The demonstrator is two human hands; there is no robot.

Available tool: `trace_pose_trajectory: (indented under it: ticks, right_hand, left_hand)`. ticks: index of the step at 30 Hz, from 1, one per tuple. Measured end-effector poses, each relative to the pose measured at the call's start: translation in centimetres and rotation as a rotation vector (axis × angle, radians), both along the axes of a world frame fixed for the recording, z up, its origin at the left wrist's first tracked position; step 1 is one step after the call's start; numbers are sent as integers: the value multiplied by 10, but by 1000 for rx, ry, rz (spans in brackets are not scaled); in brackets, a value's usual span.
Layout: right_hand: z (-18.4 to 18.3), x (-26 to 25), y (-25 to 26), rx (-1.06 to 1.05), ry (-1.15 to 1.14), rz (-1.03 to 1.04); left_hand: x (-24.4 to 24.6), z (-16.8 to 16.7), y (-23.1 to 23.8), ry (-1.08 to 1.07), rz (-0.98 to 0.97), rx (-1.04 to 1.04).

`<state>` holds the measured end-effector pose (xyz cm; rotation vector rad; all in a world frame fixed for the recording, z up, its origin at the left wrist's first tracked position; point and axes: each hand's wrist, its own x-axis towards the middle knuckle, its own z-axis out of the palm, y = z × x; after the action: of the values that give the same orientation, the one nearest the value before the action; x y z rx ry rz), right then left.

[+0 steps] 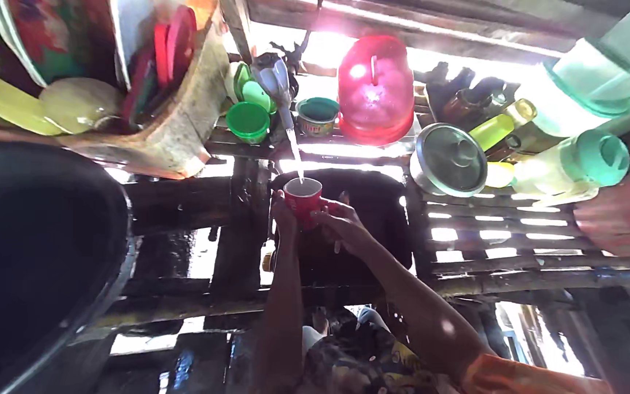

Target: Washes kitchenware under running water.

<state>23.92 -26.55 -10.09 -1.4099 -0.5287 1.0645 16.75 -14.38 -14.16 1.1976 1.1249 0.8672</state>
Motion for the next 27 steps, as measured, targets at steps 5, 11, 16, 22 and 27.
trace_pose_trajectory:
  ticks: [5,11,16,22,27]
  right_hand:
    - [9,18,7,-126,194,171]
    - [1,13,15,-234,-266,62]
    - [-28,21,21,-197,-293,-2]
    - [-31,20,19,-230,-413,7]
    - [35,26,12,-496,-1221,604]
  left_hand:
    - [-1,-7,3,-252,-135,71]
    - [6,-10,3,-582,-206,-310]
    - [7,-25,11,-465,-305,-385]
    - [-5,-5,9,-265,-228,-356]
    - [11,-4,0,45,-282,-277]
